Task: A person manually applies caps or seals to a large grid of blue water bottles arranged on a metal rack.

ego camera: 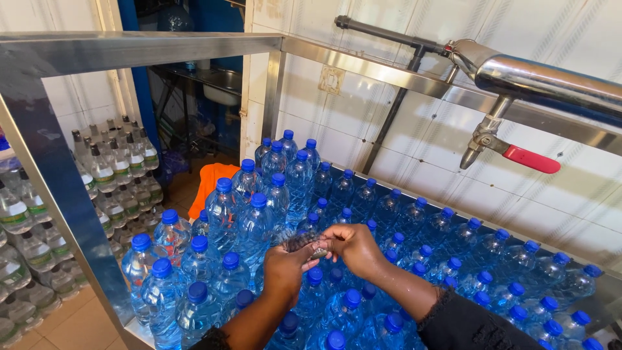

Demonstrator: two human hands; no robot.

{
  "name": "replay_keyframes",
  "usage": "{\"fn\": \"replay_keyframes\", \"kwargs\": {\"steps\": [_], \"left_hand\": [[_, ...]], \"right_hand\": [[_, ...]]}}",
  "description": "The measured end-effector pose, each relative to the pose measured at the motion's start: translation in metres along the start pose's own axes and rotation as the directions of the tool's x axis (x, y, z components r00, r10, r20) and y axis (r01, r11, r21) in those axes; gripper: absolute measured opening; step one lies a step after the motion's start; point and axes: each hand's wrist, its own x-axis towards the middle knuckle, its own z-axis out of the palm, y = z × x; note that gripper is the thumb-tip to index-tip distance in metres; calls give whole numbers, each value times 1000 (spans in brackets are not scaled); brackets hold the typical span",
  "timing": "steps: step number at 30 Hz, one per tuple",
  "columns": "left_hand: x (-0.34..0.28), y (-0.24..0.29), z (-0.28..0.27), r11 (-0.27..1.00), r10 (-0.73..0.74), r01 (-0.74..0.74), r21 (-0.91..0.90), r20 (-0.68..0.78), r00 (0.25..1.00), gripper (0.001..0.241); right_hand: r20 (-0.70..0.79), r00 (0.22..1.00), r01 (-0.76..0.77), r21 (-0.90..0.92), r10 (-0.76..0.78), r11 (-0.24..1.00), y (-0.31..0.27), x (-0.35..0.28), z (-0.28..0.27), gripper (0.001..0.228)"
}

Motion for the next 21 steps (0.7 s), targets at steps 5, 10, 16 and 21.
{"fn": "replay_keyframes", "kwargs": {"steps": [5,10,16,21], "left_hand": [[1,3,7,999,2,3,37,-137,991,32],[9,1,8,997,-32,46,67,-199,979,101],[4,11,7,966,-19,67,251,-189,982,42],[17,10,-1,996,-37,51,79,-164,986,38]], "right_hand": [[-121,992,-3,-192,-20,981,-10,-2,6,11],[-231,954,152,-181,-192,972,-18,3,-10,8],[412,877,-329,141,247,934,-17,26,-52,47],[-121,916,-401,-237,383,885,73,63,-61,22]]}}
